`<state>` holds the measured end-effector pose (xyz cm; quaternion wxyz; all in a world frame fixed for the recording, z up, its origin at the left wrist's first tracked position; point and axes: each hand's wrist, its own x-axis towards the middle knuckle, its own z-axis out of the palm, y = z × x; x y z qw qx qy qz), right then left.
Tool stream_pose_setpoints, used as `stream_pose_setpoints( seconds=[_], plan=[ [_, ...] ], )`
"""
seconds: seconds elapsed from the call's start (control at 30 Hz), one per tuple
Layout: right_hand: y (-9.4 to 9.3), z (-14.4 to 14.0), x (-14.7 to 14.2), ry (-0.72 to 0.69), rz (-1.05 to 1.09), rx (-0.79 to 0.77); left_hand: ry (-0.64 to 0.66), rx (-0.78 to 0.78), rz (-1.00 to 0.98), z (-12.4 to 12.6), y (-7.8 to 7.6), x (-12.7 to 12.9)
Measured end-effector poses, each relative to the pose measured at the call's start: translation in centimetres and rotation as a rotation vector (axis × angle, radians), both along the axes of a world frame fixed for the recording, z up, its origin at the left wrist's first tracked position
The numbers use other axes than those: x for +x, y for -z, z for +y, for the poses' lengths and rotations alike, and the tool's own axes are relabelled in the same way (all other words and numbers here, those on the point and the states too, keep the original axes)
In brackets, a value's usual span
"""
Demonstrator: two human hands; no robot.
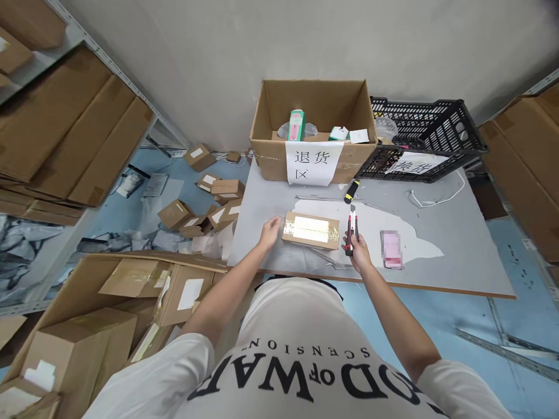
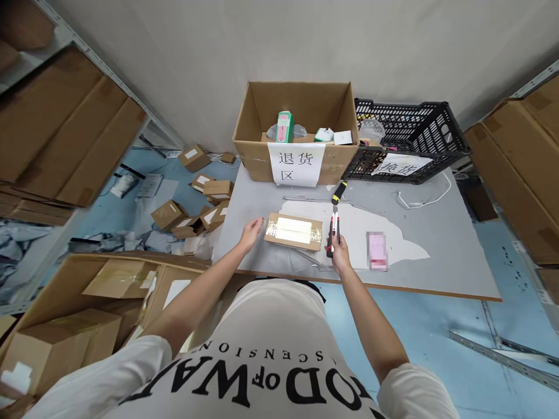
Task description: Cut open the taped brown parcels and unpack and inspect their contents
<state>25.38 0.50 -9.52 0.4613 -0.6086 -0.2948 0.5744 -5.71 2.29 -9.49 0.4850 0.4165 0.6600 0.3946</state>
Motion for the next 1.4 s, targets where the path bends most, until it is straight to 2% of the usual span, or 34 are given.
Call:
stream_pose_setpoints(
  seconds=[0.1, 0.17, 0.23, 0.37, 0.47, 0.6, 0.73, 0.83, 0.97, 1.17, 1.3, 1.4],
  plan=[
    [-0.2, 0.2, -0.2, -0.040, 0.091, -0.076, 0.157, -0.202, -0.145, 1.6, -0.1, -1.2],
    [-0.3, 0.1, -0.5, -0.082, 0.072, -0.101, 0.259, -0.256, -0.218, 1.9, -0.4, -1.4],
    [-0.4, -0.1, -0.8, -0.119, 0.019, -0.114, 0.293, -0.256, -0.303, 1.6, -0.7, -1.1],
    [-0.5, 0.3, -1.4, -0.137, -0.034, -0.067, 0.221, -0.253, -0.400, 0.6, -1.3, -0.4],
    [-1.0, 2.0, -1.5, -0.146, -0.034, -0.044, 0.159, -0.253, -0.454, -0.4, -1.5, -0.5],
    [-2.1, 6.5, -1.1, -0.241, -0.020, -0.102, 0.071, -0.246, -0.556, -2.2, -1.8, -0.6],
    [-2.8, 11.4, -1.5, -0.375, -0.049, -0.106, 0.006, -0.273, -0.622, -4.3, -2.3, 0.3],
    [-3.1, 14.3, -2.7, -0.456, -0.086, -0.113, 0.020, -0.327, -0.658, -5.7, -2.7, 1.5],
    [-3.1, 16.9, -5.2, -0.510, -0.102, -0.144, 0.019, -0.396, -0.755, -7.3, -3.1, 2.9],
    [-1.4, 18.5, -8.1, -0.511, -0.127, -0.151, -0.131, -0.453, -1.021, -8.4, -3.1, 4.2],
    [0.0, 18.3, -8.9, -0.494, -0.126, -0.069, -0.131, -0.477, -1.001, -8.5, -2.6, 4.1],
    [0.5, 17.7, -8.8, -0.457, -0.144, 0.032, -0.048, -0.549, -0.874, -8.1, -2.2, 3.3]
  ],
)
